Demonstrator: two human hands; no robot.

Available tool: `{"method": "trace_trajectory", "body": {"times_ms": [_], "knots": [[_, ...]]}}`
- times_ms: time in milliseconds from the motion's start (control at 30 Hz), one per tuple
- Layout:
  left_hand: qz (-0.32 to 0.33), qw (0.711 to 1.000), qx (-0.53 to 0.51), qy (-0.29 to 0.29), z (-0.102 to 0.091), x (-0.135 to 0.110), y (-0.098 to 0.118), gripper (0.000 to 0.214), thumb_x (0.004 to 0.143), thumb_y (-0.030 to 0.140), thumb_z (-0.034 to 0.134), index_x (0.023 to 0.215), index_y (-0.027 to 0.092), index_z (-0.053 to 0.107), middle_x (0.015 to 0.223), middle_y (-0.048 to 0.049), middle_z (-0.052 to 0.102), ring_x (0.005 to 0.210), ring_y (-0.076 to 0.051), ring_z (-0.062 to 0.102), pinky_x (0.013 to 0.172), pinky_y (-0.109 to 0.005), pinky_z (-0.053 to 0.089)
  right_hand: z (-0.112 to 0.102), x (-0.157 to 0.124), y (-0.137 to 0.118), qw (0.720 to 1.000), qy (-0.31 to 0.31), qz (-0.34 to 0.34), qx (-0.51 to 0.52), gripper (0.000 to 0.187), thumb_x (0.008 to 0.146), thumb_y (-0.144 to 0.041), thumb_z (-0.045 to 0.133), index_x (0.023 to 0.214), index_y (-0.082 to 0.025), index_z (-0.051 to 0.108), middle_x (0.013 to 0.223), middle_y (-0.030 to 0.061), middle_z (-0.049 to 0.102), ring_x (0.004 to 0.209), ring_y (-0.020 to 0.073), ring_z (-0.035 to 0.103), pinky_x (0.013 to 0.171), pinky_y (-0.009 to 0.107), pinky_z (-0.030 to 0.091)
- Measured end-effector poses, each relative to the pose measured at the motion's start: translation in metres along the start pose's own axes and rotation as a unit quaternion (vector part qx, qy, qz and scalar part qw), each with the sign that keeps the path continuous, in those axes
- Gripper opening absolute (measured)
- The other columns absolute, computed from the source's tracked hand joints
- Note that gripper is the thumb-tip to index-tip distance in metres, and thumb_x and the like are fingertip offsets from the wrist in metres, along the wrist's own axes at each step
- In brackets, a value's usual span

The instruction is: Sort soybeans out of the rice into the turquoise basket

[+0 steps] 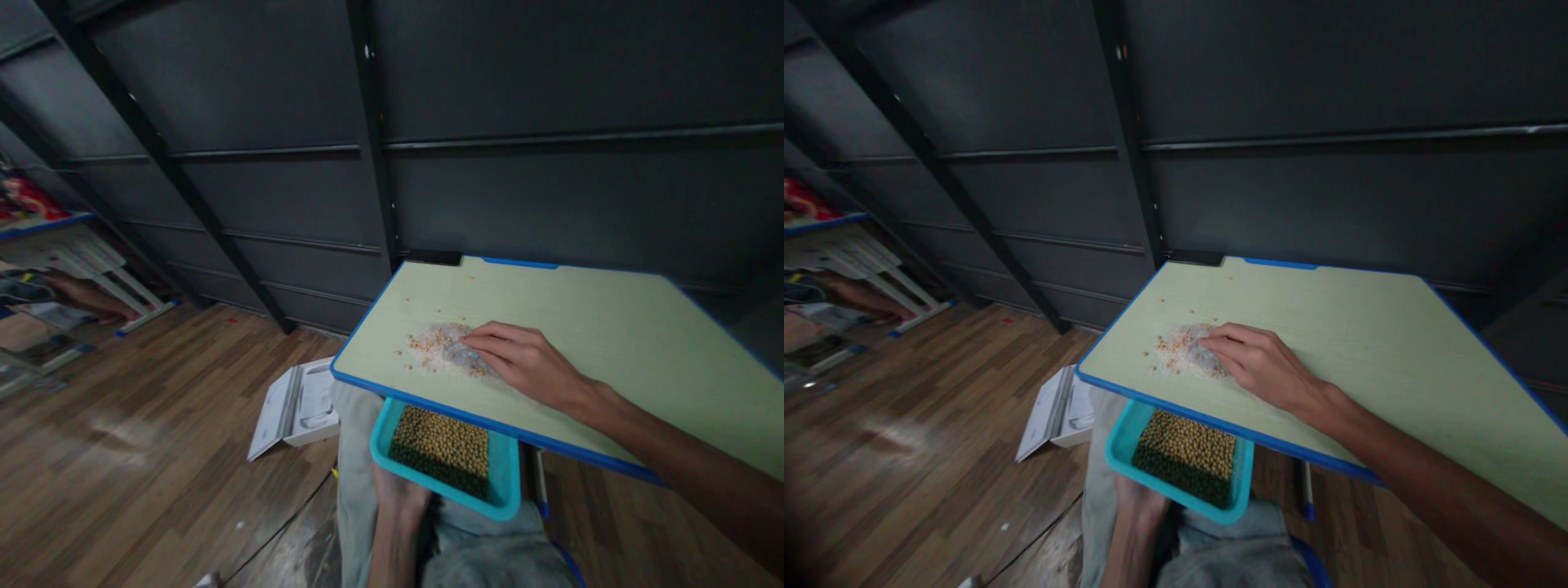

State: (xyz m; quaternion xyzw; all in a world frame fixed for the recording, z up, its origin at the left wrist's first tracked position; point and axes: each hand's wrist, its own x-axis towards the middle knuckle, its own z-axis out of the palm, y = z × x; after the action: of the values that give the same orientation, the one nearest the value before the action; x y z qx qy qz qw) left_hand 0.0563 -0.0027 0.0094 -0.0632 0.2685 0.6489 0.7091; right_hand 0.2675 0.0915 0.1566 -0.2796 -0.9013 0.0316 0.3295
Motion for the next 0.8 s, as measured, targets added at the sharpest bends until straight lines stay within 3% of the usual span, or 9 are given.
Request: {"method": "trace_trajectory", "body": {"times_ms": [433, 633, 800], "knots": [[-0.005, 1.0, -0.02, 0.014, 0.005, -0.004, 0.001, 0.026, 0.084, 0.027, 0.058, 0.096, 0.013, 0.077, 0.1, -0.0139, 0.077, 0.105, -0.033, 0.068, 0.1, -0.049, 0.049, 0.001, -0.002, -0.008, 1.0, -0.023, -0.013, 0.017, 0.032, 0.097, -0.013, 0.051, 0.123, -0.019, 0.068, 0.115, 0.009, 0.071, 0.104, 0.0213, 0.068, 0.091, 0.04, 0.058], [-0.023, 0.998, -0.036, -0.046, 0.0, -0.001, 0.0, 0.029, 0.088, 0.024, 0.054, 0.104, 0.013, 0.075, 0.104, -0.0148, 0.076, 0.11, -0.032, 0.066, 0.1, -0.049, 0.049, 0.001, -0.001, -0.011, 0.999, -0.026, -0.03, 0.022, 0.03, 0.098, -0.013, 0.05, 0.121, -0.017, 0.068, 0.115, 0.01, 0.071, 0.103, 0.0204, 0.067, 0.089, 0.039, 0.058], [-0.016, 0.998, -0.027, -0.047, 0.0, -0.003, -0.001, 0.029, 0.089, 0.027, 0.055, 0.104, 0.013, 0.076, 0.107, -0.0135, 0.076, 0.112, -0.031, 0.066, 0.101, -0.046, 0.049, 0.004, -0.003, -0.012, 0.998, -0.028, -0.048, 0.044, 0.029, 0.097, -0.012, 0.052, 0.121, -0.015, 0.068, 0.116, 0.0103, 0.07, 0.105, 0.0197, 0.067, 0.091, 0.037, 0.057]]}}
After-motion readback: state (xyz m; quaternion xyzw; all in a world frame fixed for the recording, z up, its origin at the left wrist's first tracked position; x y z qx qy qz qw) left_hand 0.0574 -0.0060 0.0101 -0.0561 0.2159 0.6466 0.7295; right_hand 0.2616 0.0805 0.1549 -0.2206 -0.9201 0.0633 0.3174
